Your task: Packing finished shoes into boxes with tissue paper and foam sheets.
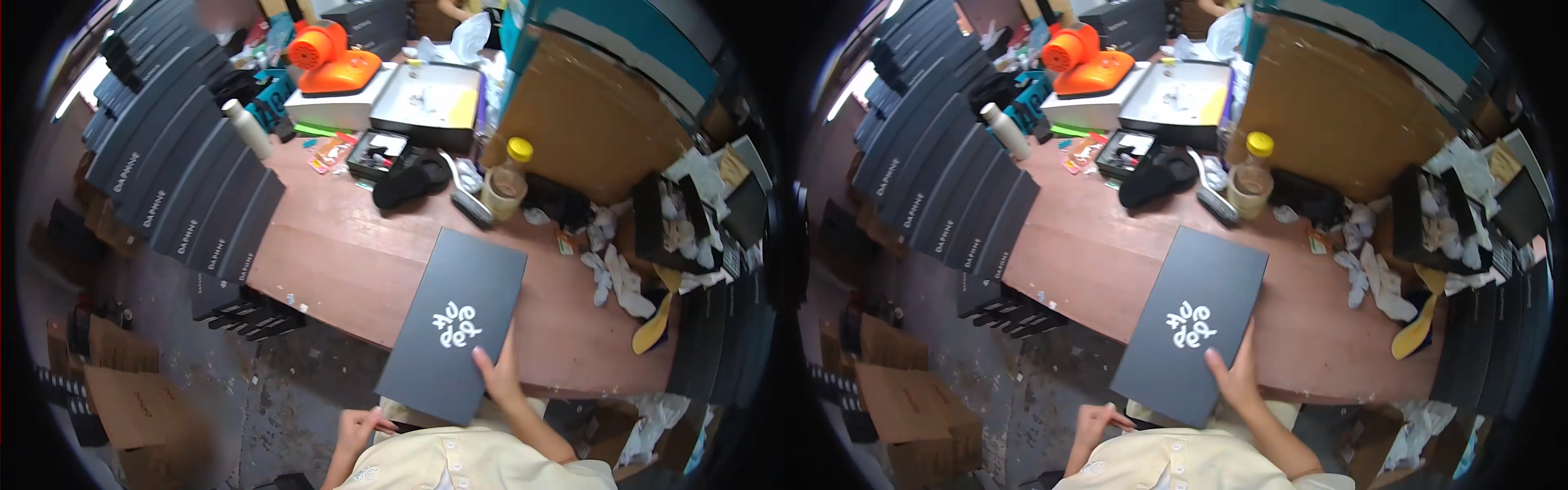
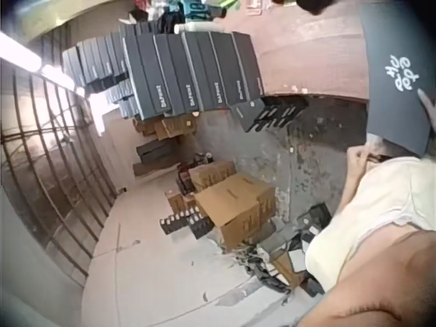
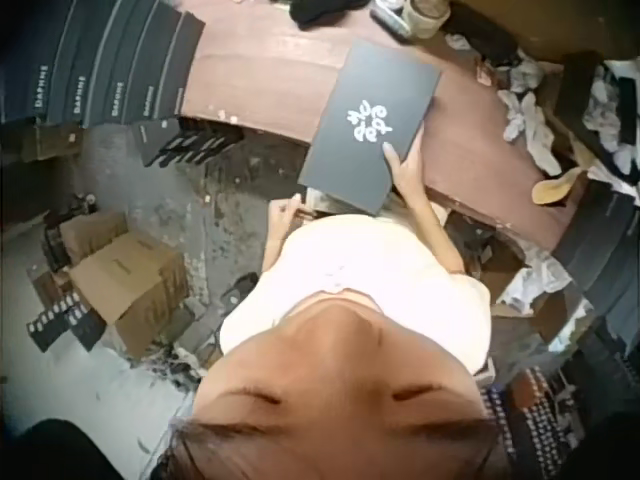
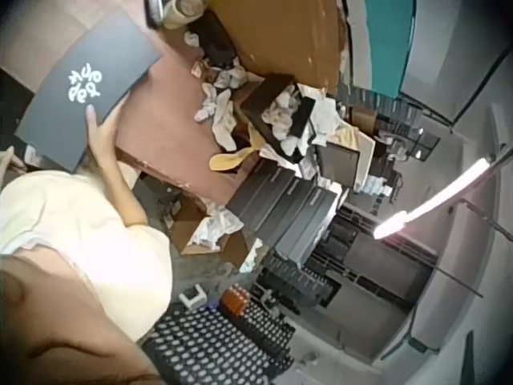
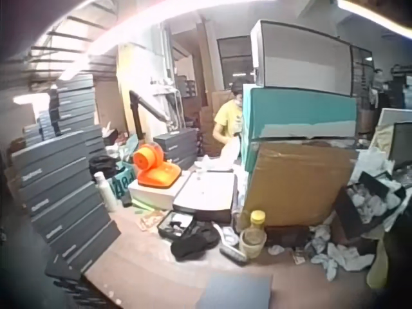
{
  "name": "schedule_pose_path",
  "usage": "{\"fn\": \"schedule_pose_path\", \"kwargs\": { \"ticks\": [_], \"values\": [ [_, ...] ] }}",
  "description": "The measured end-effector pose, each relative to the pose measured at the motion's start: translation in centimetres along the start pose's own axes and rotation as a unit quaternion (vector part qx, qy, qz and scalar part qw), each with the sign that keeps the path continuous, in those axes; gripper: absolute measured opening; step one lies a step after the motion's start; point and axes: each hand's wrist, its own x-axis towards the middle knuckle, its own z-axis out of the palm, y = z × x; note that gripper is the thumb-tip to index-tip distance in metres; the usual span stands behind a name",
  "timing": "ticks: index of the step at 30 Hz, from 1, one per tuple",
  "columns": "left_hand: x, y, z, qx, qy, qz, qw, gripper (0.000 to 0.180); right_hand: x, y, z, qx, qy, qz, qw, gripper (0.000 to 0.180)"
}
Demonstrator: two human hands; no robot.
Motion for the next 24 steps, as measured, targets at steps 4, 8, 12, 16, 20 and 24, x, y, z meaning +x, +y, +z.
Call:
{"fn": "schedule_pose_path", "kwargs": {
  "ticks": [4, 8, 12, 16, 20, 24],
  "values": [
    [4.8, 6.5, 2.8, 0.201, 0.148, 0.293, 0.923, 0.016, -0.3, 2.9, -7.8, 0.089, 0.054, 0.108, 0.989, 0.052],
    [11.4, 7.7, 6.9, 0.031, -0.061, -0.003, 0.998, 0.038, -2.5, 3.2, -9.4, 0.242, -0.032, 0.302, 0.921, 0.034],
    [13.6, 9.7, 7.5, -0.169, -0.103, -0.16, 0.967, 0.041, -3.4, 1.8, -7.7, 0.418, -0.022, 0.288, 0.861, 0.04],
    [10.6, 14.6, 8.8, -0.205, -0.158, -0.076, 0.963, 0.05, -4.0, -1.5, -6.3, 0.416, 0.006, 0.143, 0.898, 0.05],
    [8.2, 17.3, 9.6, -0.183, -0.193, 0.043, 0.963, 0.068, -4.8, 0.3, -4.6, 0.009, 0.001, 0.006, 1.0, 0.04],
    [4.9, 19.0, 8.0, -0.259, -0.095, 0.176, 0.945, 0.074, -3.1, -2.8, -5.7, -0.234, -0.052, -0.071, 0.968, 0.053]
  ]
}}
